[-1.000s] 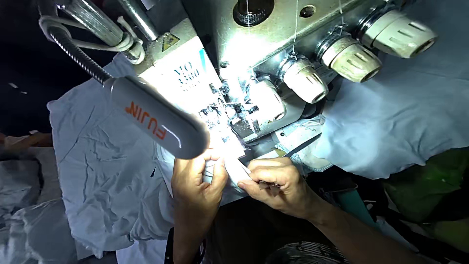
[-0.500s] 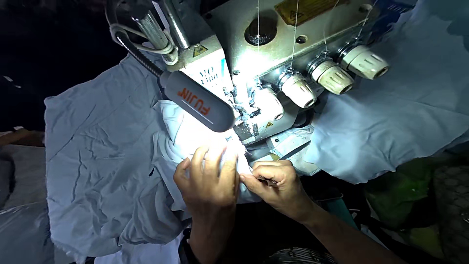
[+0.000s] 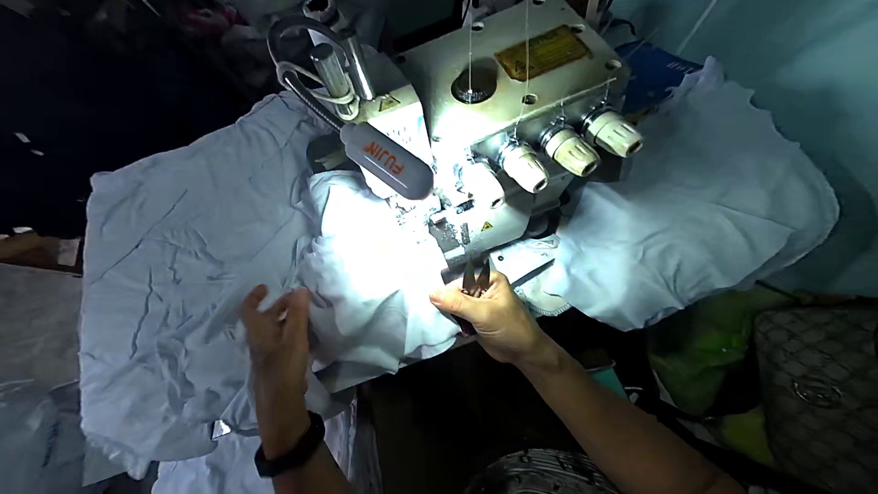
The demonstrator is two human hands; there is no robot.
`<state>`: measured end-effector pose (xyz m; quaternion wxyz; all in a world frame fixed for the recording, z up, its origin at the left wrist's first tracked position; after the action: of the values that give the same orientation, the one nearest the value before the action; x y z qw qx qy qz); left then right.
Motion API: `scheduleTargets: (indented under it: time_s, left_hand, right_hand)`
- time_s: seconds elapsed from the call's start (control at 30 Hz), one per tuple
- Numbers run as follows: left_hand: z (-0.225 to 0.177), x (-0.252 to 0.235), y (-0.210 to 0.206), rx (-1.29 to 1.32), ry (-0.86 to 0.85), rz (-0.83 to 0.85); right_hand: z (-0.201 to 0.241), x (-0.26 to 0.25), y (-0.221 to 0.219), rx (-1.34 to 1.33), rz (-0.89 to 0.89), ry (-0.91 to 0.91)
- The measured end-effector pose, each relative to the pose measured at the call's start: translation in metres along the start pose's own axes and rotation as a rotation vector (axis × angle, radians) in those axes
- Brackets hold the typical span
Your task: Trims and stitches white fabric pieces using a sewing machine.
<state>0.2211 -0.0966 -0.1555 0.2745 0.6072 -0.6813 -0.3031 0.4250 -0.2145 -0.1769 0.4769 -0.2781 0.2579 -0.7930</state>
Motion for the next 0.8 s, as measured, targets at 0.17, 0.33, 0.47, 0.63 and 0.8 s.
scheduleTargets:
  time_s: [0.17, 0.33, 0.47, 0.63, 0.8]
  left_hand:
    - [0.009, -0.02, 0.016, 0.245, -0.206, -0.068]
    - [0.009, -0.057, -0.007, 0.009, -0.387, -0.128]
    - [0.007, -0.025, -0.024, -0.083, -0.651, -0.366]
    - [-0.015, 0.034, -0.074, -0.268, -1.163, -0.319]
    - [-0.024, 0.022, -0.052, -0.283, -1.162, -0.357]
  right_hand:
    - [0.007, 0.018, 0.022, 0.463, 0.188, 0.325]
    - [0.008, 0.022, 0.024, 0.399, 0.165, 0.229]
    - [0.007, 0.019, 0.025, 0.338, 0.112, 0.204]
    - [0.003, 0.014, 0.017, 0.213, 0.045, 0.202]
    - [0.001, 0.023, 0.01, 0.392, 0.087, 0.34]
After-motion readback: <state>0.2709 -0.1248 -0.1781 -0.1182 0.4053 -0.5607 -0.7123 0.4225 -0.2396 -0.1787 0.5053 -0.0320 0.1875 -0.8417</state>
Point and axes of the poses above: each hand's wrist, its own x-axis away from the middle knuckle, its own y-axis out of the back of the hand, z = x × y, the point moved 1 cm from there along -x, towards the middle knuckle, and after that the axes turned 15 degrees about -x, right-handed, at the moved point
